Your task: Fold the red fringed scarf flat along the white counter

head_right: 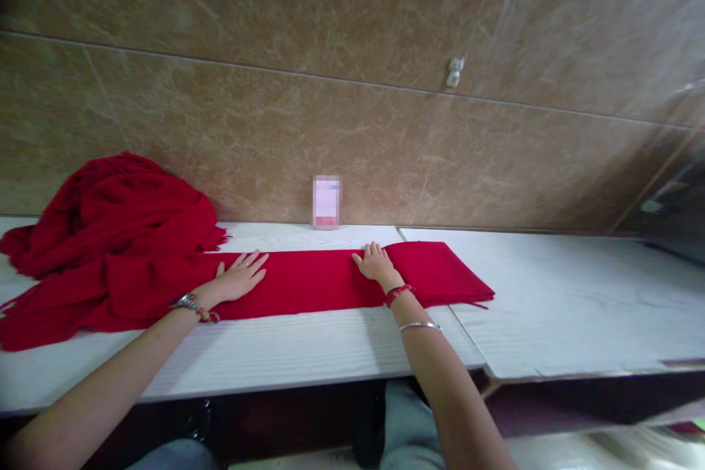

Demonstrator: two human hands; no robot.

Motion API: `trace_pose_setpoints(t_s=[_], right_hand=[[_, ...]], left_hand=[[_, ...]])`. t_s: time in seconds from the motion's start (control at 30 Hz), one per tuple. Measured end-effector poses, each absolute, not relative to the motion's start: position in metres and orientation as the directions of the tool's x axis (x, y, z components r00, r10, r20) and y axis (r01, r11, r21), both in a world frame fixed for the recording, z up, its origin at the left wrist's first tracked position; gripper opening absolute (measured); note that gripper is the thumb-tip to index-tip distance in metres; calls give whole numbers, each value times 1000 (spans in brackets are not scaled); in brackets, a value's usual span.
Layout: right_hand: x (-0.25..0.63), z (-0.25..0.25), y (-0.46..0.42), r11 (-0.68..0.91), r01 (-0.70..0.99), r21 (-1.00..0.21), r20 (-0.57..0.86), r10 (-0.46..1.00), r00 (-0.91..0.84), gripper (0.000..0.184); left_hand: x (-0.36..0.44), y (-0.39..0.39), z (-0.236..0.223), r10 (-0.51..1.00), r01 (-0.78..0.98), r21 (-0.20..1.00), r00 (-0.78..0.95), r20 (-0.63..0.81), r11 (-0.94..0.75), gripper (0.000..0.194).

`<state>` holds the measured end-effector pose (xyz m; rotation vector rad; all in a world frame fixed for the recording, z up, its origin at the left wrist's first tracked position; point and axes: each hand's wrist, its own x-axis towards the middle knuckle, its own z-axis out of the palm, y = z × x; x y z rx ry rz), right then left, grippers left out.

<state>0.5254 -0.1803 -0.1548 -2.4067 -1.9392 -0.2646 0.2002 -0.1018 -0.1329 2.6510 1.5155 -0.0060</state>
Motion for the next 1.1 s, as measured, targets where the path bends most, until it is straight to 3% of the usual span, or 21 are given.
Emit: trace_pose_setpoints(t_s=[0.13,0.23,0.33,0.4,0.57,1.0,1.1], right_hand=[[497,-146,-186,-204,978,36,246,951,189,61],[457,-140,-198,1,1000,8,281,960,-4,63],[422,-139,-214,248,969,-14,211,948,-240,66],[410,-140,-221,313,949,-32,160,939,-305,65],[413,-134,-227,294,956,-9,74,953,-292,54],[510,-139,-261,183,933,310,-32,983,-183,39],[519,-139,-265,168,931,324,-43,986,-162,39]], left_hand=[[200,-103,-133,866,865,73,499,-31,-496,53],[201,-106,-131,866,865,55,500,-13,-498,52],[204,-113,-128,805,812,-2,578,131,-583,50],[207,-119,-127,718,733,-16,670,186,-680,50],[213,-125,-131,664,663,30,747,26,-748,55],[212,-124,-131,660,660,15,751,26,-751,54],[214,-125,-129,671,671,5,742,1,-742,53]])
